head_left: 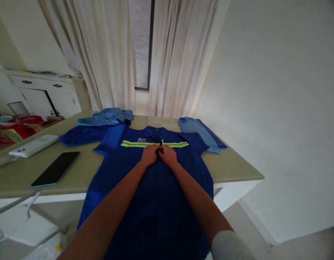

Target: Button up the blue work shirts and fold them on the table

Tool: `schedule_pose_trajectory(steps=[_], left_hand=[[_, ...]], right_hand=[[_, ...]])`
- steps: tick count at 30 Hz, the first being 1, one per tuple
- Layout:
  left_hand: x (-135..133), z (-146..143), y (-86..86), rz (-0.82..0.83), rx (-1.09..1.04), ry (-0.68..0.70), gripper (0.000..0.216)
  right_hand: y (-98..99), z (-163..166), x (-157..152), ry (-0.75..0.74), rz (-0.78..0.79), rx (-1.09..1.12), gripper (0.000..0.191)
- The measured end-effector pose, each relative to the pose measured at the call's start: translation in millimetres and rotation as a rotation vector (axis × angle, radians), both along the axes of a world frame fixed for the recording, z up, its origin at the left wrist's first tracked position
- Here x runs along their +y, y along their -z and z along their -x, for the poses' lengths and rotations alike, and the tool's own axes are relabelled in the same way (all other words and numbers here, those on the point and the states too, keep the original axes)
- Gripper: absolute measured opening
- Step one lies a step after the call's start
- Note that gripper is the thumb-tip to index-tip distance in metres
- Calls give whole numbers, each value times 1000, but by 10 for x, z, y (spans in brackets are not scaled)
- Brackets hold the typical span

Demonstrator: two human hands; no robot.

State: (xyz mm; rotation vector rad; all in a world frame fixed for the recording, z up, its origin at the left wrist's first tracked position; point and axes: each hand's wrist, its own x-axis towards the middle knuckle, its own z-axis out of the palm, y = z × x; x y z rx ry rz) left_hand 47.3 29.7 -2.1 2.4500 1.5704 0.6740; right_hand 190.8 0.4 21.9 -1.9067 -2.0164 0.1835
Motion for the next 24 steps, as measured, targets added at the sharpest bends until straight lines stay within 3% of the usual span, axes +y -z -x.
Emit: schedule_pose_trajectory(steps=[8,24], left_hand=[[18,-30,-41,-4,33,-51,36],[58,-28,65,-85,38,-38,36]], right_hand=[[21,5,22,-8,-46,5,20],[48,79,18,29,-60,-129,25]])
